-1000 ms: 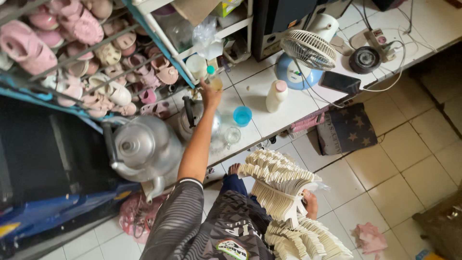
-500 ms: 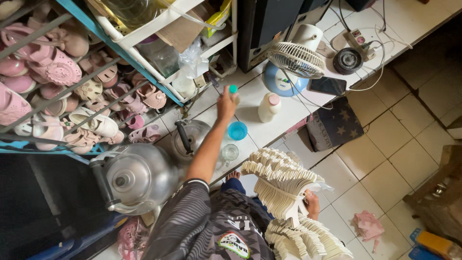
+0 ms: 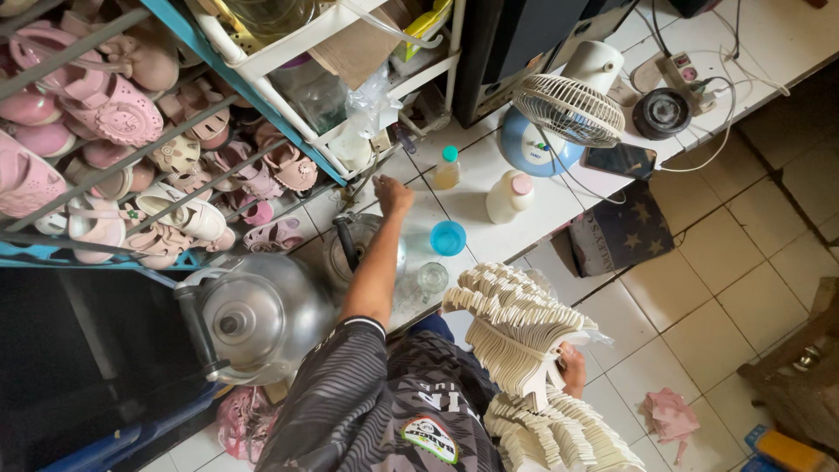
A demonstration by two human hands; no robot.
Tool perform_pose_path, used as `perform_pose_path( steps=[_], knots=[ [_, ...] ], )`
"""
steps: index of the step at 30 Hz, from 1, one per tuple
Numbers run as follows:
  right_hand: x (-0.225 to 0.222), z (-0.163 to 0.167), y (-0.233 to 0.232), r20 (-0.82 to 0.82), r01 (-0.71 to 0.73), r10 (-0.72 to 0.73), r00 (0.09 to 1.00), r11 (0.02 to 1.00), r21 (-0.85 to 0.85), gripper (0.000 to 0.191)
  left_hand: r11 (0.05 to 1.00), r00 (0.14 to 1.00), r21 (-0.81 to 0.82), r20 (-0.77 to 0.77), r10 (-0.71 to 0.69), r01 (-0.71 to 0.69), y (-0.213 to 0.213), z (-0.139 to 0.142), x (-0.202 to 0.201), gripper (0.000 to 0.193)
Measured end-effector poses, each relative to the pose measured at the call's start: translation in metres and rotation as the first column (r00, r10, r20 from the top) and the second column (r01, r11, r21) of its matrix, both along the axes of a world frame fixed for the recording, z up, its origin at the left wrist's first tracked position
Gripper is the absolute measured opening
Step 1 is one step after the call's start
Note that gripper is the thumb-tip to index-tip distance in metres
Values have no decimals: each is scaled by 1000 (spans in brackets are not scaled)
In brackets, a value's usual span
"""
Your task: The person sits on the floor and uses scissors to cut open plastic bags filled with decorative paper craft pieces. They pull the pieces out of the bags, gather them into stacks, then carry the stacks across the workshop and pick up a flat stone slab while holding the pieces.
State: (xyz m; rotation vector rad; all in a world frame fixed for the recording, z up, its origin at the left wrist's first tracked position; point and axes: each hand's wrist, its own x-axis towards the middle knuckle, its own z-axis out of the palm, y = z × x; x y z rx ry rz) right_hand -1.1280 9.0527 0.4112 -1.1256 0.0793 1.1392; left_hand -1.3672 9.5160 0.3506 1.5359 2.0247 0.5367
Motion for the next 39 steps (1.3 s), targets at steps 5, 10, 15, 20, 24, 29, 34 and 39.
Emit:
perform_pose_path(
  steps=[5, 10, 15, 20, 24, 29, 34, 39],
  knots=[
    [7, -17, 0, 50, -33, 31, 998, 999, 31, 39, 972, 996, -224, -51, 66, -76, 19, -8, -25, 76],
    [3, -24, 0, -21, -25, 25, 999, 1000, 19, 40, 993, 942, -115, -335, -4, -36, 16, -15, -25, 56],
    [-2, -26, 1, 4, -34, 34, 999, 999, -31, 42, 997, 890, -62, -456, 3, -35, 17, -21, -22, 60],
    [-2, -27, 10, 43, -45, 47, 998, 998, -39, 40, 998, 901, 21, -429, 67, -64, 16, -24, -20, 53],
    [-3, -23, 7, 8, -66, 66, 998, 996, -66, 41, 979, 935, -204, -344, -85, 14, 17, -25, -26, 77],
    [-1, -20, -3, 34, -37, 43, 999, 987, -157, 40, 984, 987, -174, -155, -51, 24, 20, -25, -31, 106],
    [-1, -24, 1, 27, -51, 51, 998, 999, -6, 42, 957, 976, -229, -78, -203, 181, 15, -26, -10, 93],
    [-3, -10, -1, 32, -102, 105, 994, 990, -93, 42, 985, 986, -69, -42, -159, 156, 21, -25, 11, 85]
  ],
)
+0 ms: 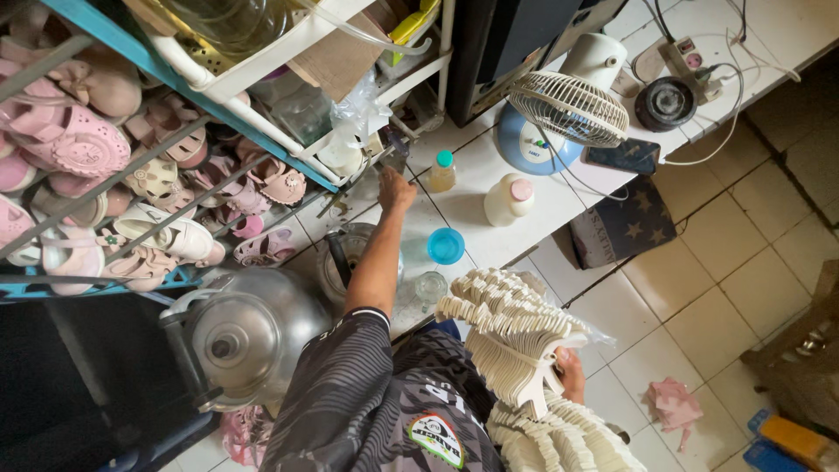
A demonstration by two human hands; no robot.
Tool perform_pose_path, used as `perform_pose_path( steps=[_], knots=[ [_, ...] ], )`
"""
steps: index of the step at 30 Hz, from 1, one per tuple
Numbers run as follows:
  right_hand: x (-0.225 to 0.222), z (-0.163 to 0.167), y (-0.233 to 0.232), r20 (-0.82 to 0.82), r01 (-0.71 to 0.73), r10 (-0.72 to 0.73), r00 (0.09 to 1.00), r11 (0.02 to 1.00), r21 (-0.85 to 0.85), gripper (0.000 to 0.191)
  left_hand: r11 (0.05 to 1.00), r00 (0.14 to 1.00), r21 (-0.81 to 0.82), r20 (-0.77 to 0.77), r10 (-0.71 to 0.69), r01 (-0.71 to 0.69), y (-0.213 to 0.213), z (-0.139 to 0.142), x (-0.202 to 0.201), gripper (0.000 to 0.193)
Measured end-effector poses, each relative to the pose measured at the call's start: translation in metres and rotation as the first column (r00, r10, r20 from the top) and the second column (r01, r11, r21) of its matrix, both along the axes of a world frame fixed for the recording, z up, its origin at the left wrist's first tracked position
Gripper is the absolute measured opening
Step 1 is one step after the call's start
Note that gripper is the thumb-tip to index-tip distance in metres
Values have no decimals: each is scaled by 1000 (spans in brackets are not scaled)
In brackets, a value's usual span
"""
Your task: The person sits on the floor and uses scissors to cut open plastic bags filled with decorative paper craft pieces. They pull the pieces out of the bags, gather them into stacks, then carry the stacks across the workshop and pick up a flat stone slab while holding the pieces.
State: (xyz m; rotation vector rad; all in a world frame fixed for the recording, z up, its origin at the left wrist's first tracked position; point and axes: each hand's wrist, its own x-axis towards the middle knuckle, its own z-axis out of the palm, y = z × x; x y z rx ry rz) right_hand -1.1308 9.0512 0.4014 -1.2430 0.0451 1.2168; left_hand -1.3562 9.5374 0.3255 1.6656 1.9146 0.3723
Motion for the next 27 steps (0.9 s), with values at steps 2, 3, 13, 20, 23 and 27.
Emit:
perform_pose_path(
  steps=[2, 3, 13, 20, 23, 27],
  knots=[
    [-1, 5, 2, -2, 7, -7, 1000, 1000, 8, 44, 963, 1000, 269, -5, 13, -12, 7, 2, 0, 80],
    [0, 8, 2, 0, 15, -15, 1000, 1000, -1, 46, 982, 999, 183, -11, 50, -47, 10, 2, 0, 74],
    [9, -5, -16, 93, 80, -76, 993, 996, -39, 38, 972, 987, 171, 23, 160, -162, 17, 2, 5, 23],
    [20, 3, -31, 82, 84, -85, 993, 996, 16, 36, 982, 989, 179, -144, -30, 56, 9, 3, -8, 18],
    [18, 6, -38, 69, 70, -69, 995, 998, -9, 38, 944, 998, 327, 58, 24, -41, 9, 3, -10, 29],
    [12, 8, -44, 45, 47, -47, 998, 999, -1, 42, 962, 992, 243, -49, -119, 127, 1, 1, -10, 43]
  ],
)
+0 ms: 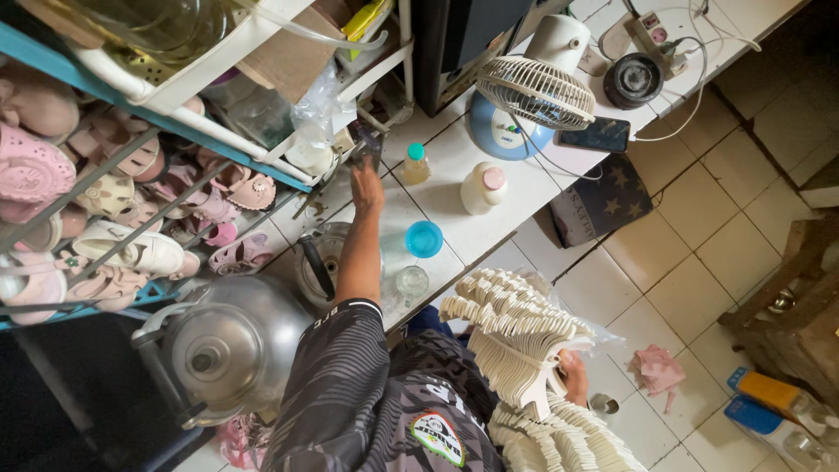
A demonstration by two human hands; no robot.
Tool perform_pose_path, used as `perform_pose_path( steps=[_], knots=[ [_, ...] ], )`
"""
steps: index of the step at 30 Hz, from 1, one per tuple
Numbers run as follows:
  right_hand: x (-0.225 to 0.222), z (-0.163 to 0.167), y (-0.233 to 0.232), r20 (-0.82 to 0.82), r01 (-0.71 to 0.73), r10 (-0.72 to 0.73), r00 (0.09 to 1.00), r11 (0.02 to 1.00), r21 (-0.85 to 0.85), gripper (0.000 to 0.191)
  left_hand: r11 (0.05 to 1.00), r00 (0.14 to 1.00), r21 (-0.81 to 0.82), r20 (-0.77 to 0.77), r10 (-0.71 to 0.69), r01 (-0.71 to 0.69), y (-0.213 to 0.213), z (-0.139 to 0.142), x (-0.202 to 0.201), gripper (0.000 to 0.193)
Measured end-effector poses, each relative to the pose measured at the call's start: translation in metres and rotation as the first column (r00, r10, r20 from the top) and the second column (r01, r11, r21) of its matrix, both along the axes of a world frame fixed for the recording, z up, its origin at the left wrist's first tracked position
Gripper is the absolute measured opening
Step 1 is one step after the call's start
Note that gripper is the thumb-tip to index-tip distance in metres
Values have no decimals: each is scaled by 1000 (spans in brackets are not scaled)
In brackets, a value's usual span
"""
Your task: The person sits on the floor and uses scissors to cut open plastic bags filled with decorative paper craft pieces. They pull the pieces out of the bags, gather them into stacks, then carry the stacks across the workshop and pick up a flat stone slab while holding the pieces.
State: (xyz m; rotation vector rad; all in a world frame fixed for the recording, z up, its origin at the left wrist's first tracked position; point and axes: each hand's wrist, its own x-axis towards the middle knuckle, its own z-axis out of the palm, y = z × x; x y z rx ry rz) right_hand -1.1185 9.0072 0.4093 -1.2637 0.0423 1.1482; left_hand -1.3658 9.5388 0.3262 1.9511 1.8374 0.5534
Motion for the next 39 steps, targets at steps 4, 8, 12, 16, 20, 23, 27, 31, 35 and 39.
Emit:
perform_pose_path(
  steps=[4, 8, 12, 16, 20, 23, 27, 31, 35, 39],
  knots=[
    [-5, -1, 1, -9, -28, 28, 1000, 1000, -1, 46, 994, 994, 90, -100, -55, 64, -16, -4, -2, 44],
    [-7, 0, 5, -24, -68, 68, 997, 997, 27, 50, 989, 983, 77, -145, -112, 124, -28, -7, -2, 40],
    [-10, 3, 5, -36, -95, 95, 995, 995, 20, 55, 992, 980, 5, -158, -123, 125, -29, -4, -2, 35],
    [-12, 7, 10, -84, -57, 73, 994, 982, 179, 52, 976, 953, -151, -237, -191, 158, -6, 6, -6, 28],
    [-19, 6, 17, -89, 1, -8, 996, 997, -84, 57, 972, 898, -21, -378, -225, 235, 12, 10, -5, 48],
    [-30, 8, 15, -82, -3, 1, 997, 1000, -17, 54, 971, 898, 34, -390, -204, 235, 10, 9, -3, 51],
    [-42, 16, 29, -140, -28, 45, 989, 992, 121, 49, 936, 838, 162, -512, -190, 311, -4, 3, -8, 54],
    [-50, 50, 44, -132, -49, 44, 990, 998, -34, 52, 948, 831, -6, -480, -281, 318, -20, -1, -15, 46],
    [-60, 85, 54, -150, -77, 68, 986, 996, -52, 56, 916, 719, -25, -611, -330, 399, -35, -4, -17, 35],
    [-61, 94, 56, -124, -75, 71, 990, 997, -31, 62, 889, 769, -234, -447, -457, 393, -42, 0, -19, 19]
  ],
)
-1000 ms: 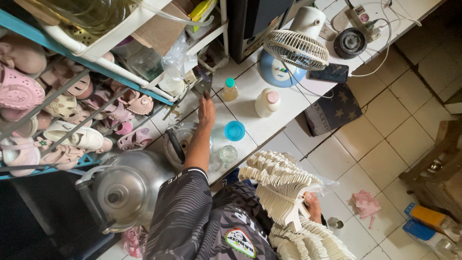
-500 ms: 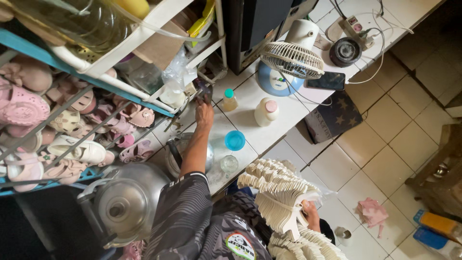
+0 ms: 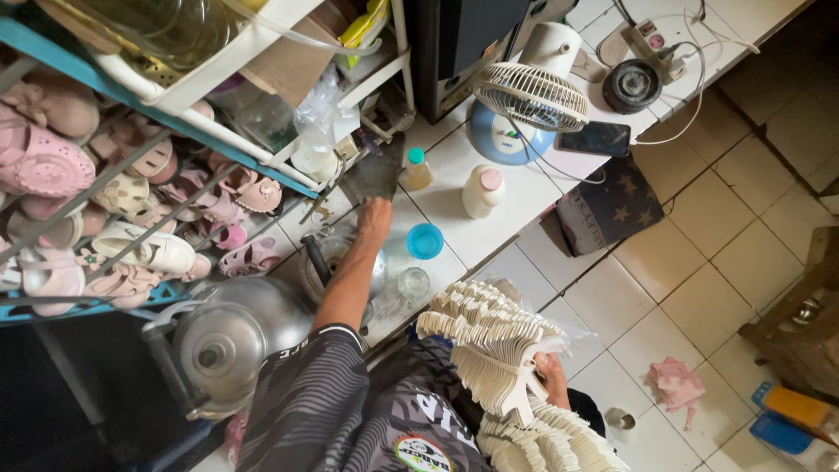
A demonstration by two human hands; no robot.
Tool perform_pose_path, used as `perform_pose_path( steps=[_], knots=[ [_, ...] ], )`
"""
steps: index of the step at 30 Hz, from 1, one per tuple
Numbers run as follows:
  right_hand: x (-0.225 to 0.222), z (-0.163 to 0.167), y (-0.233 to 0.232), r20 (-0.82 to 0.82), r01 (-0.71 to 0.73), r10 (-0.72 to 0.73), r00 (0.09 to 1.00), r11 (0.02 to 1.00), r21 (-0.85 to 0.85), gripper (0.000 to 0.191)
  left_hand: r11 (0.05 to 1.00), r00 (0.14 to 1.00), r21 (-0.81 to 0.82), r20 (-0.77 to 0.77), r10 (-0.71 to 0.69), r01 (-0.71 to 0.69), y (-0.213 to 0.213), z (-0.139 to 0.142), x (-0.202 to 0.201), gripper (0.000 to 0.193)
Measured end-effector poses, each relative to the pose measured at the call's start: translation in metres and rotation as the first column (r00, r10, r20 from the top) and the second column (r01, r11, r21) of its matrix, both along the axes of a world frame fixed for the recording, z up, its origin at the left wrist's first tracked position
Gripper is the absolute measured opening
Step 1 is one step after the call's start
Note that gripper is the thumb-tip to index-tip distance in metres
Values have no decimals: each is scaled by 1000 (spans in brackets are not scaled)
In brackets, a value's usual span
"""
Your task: The person sits on the floor and uses scissors to cut open plastic bags filled with decorative paper craft pieces. They pull the pieces out of the bags, gather them into stacks, then carry the stacks across the workshop and pick up a flat stone slab while holding the pieces.
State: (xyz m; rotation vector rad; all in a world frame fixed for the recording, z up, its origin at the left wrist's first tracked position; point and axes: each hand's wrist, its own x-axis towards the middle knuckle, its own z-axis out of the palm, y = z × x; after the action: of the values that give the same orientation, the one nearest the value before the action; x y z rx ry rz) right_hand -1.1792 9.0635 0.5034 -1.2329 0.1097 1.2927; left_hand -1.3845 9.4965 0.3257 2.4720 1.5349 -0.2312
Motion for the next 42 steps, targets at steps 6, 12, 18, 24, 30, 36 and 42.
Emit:
perform_pose_path(
  steps=[6, 12, 18, 24, 30, 36, 42],
  knots=[
    [6, -14, -7, 39, -56, 53, 998, 995, 86, 69, 960, 919, -195, 300, 255, -203, 25, 30, 8, 49],
    [5, -7, -10, 62, -36, 36, 997, 999, 5, 74, 956, 691, -287, 680, 245, -57, 41, 41, 57, 64],
    [-1, 7, -14, 46, 20, -16, 999, 997, -70, 65, 967, 713, -245, 665, 223, -74, 30, 40, 125, 75],
    [5, 2, -20, 14, 93, -93, 996, 995, -27, 49, 987, 909, -99, 386, 154, -125, 35, 40, 88, 46],
    [1, 18, -5, 23, 65, -64, 998, 997, -44, 58, 909, 883, -63, 219, 415, -411, 15, 26, -2, 116],
    [-6, 19, 2, 19, 20, -18, 1000, 995, -101, 69, 956, 949, -83, 122, 291, -282, 12, 17, -1, 115],
    [5, -16, 3, 89, -90, 90, 992, 996, 6, 77, 903, 897, -93, 109, 428, -420, 9, 20, 5, 125]
  ],
)
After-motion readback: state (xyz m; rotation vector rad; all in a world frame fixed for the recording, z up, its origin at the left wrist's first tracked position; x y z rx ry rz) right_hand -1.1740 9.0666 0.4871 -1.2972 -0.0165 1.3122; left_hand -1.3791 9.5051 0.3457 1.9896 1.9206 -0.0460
